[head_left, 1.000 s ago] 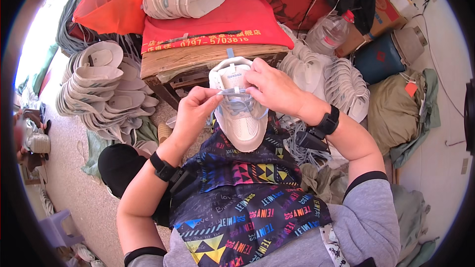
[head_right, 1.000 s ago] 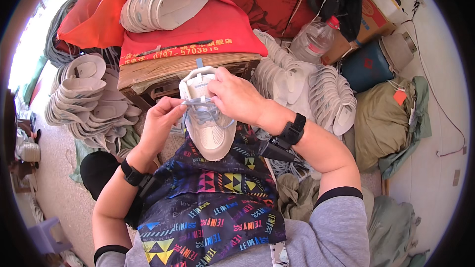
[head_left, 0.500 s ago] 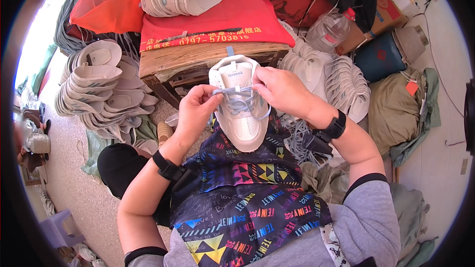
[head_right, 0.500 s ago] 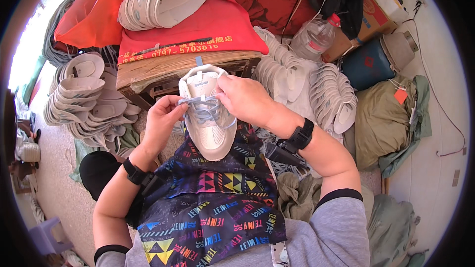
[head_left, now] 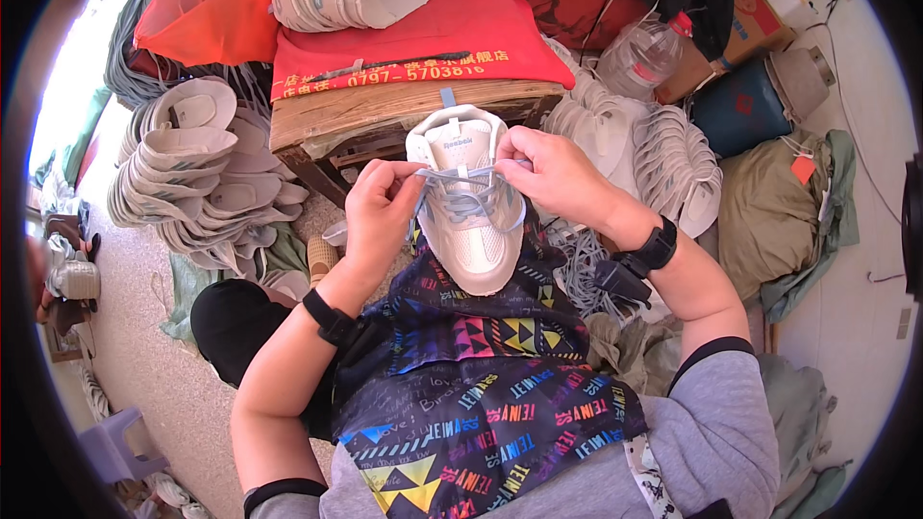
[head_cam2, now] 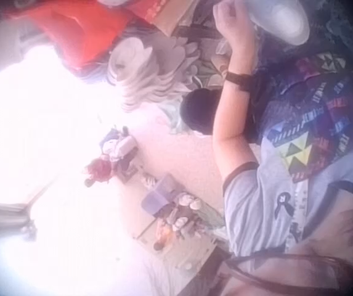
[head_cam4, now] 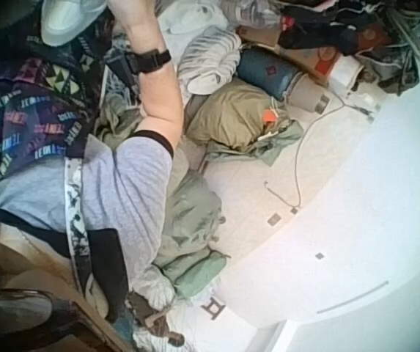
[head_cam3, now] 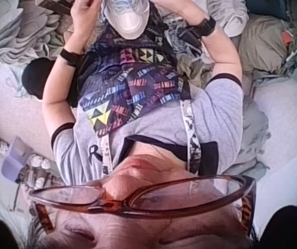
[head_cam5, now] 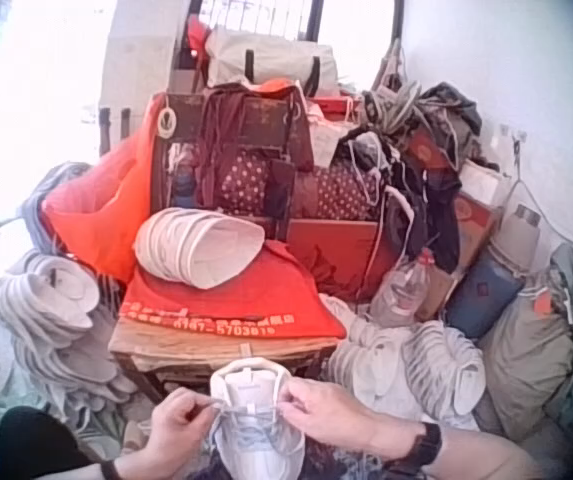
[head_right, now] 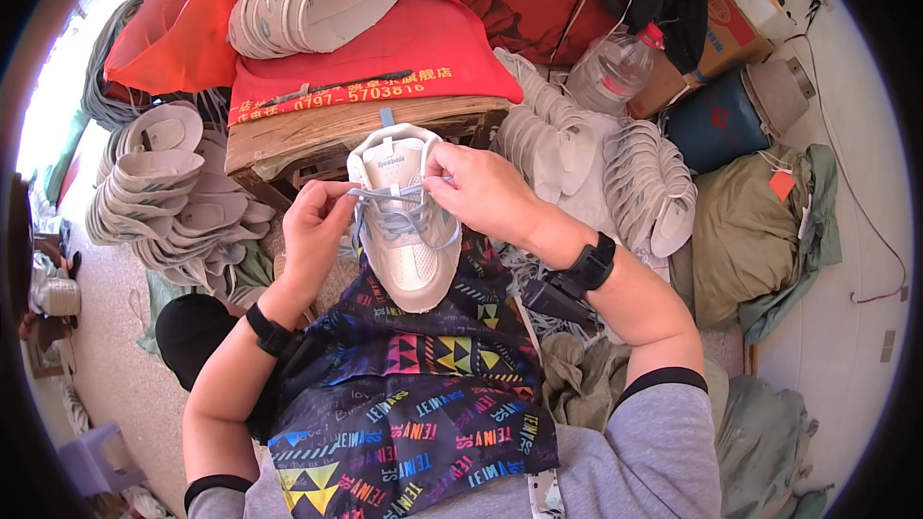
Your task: The recorder is lacing a white sneaker in a shoe manufacturing workshop.
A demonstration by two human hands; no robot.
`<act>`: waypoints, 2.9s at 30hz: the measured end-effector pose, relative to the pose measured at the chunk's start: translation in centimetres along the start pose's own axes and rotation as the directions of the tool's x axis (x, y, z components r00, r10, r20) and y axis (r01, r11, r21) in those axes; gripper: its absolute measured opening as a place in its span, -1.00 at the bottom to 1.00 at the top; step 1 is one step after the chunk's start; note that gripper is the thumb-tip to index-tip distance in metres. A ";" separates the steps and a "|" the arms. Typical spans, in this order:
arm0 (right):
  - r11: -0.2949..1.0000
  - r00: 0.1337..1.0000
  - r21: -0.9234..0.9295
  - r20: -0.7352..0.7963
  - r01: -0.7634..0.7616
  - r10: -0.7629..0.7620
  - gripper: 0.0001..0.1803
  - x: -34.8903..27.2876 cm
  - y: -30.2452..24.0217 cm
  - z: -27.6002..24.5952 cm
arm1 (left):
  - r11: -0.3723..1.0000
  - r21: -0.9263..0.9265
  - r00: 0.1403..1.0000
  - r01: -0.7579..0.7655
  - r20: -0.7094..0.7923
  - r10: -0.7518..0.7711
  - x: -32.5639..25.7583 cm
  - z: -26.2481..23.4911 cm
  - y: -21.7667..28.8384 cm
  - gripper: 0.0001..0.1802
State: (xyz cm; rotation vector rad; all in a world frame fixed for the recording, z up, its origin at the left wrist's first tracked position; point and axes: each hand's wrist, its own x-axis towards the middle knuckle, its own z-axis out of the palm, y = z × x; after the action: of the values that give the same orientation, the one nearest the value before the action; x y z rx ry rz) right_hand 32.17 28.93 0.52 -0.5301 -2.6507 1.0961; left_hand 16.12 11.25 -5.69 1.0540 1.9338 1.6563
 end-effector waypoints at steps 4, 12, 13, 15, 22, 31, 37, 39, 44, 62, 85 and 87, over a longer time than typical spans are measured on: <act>0.997 0.999 0.059 0.017 -0.050 0.049 -0.88 -0.4 -0.7 -1.4 | 0.903 0.348 0.966 -0.254 0.052 0.252 -0.3 0.1 0.1 -0.91; 0.996 0.967 -0.074 -0.252 -0.057 0.037 -0.90 -0.5 1.4 -6.2 | 0.904 0.360 0.972 -0.232 0.064 0.224 -0.4 0.2 -0.6 -0.82; 0.947 0.936 -0.319 -0.319 0.043 -0.150 -0.89 -0.8 1.0 -5.6 | 0.950 0.281 0.990 -0.137 0.023 0.136 -0.4 0.3 -0.9 -0.81; 0.940 0.941 -0.326 -0.278 0.098 -0.195 -0.88 -1.4 -0.8 -3.5 | 0.980 0.192 0.999 -0.042 -0.010 0.044 -0.3 0.3 -1.4 -0.81; 0.975 0.991 -0.218 0.120 -0.039 0.066 -0.76 -3.1 -1.5 2.5 | 0.886 -0.267 0.921 0.378 0.208 -0.330 0.0 -0.4 0.2 -0.90; 0.748 0.863 -0.630 -0.244 0.206 -0.443 -0.81 -1.2 -0.9 2.0 | 0.558 -0.692 0.879 0.458 0.257 -0.403 1.1 -4.7 0.3 -0.89; 0.688 0.829 -0.663 -0.180 0.295 -0.529 -0.80 -1.4 0.4 2.5 | 0.456 -0.776 0.839 0.437 0.169 -0.517 2.5 -10.4 -0.7 -0.86; 0.696 0.836 -0.641 -0.149 0.325 -0.527 -0.81 -1.9 1.3 2.8 | 0.501 -0.785 0.853 0.364 0.065 -0.518 3.1 -12.7 -0.5 -0.84; 0.786 0.878 -0.520 -0.132 0.334 -0.460 -0.86 -2.0 1.0 2.0 | 0.939 -0.265 0.927 0.219 -0.244 -0.285 3.2 -13.2 -0.7 -0.89; 0.951 0.976 -0.232 -0.025 0.206 -0.218 -0.87 0.3 -1.0 0.5 | 0.880 0.349 0.944 -0.322 0.189 0.270 1.3 0.2 1.5 -0.72; 0.969 0.977 0.159 -0.132 0.190 -0.170 -0.80 1.4 -0.8 1.9 | 0.811 0.278 0.845 -0.514 0.326 0.424 2.6 -0.4 2.3 -0.77; 0.942 0.944 -0.152 -0.097 0.299 -0.315 -0.79 2.0 -0.5 1.6 | 0.759 0.331 0.822 -0.561 0.331 0.463 2.7 -1.0 1.5 -0.79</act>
State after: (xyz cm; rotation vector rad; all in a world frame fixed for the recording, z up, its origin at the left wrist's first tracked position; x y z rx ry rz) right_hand 29.72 28.39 -0.11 -0.1855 -2.5992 0.7717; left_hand 14.13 12.67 -3.51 2.0129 1.9921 1.2827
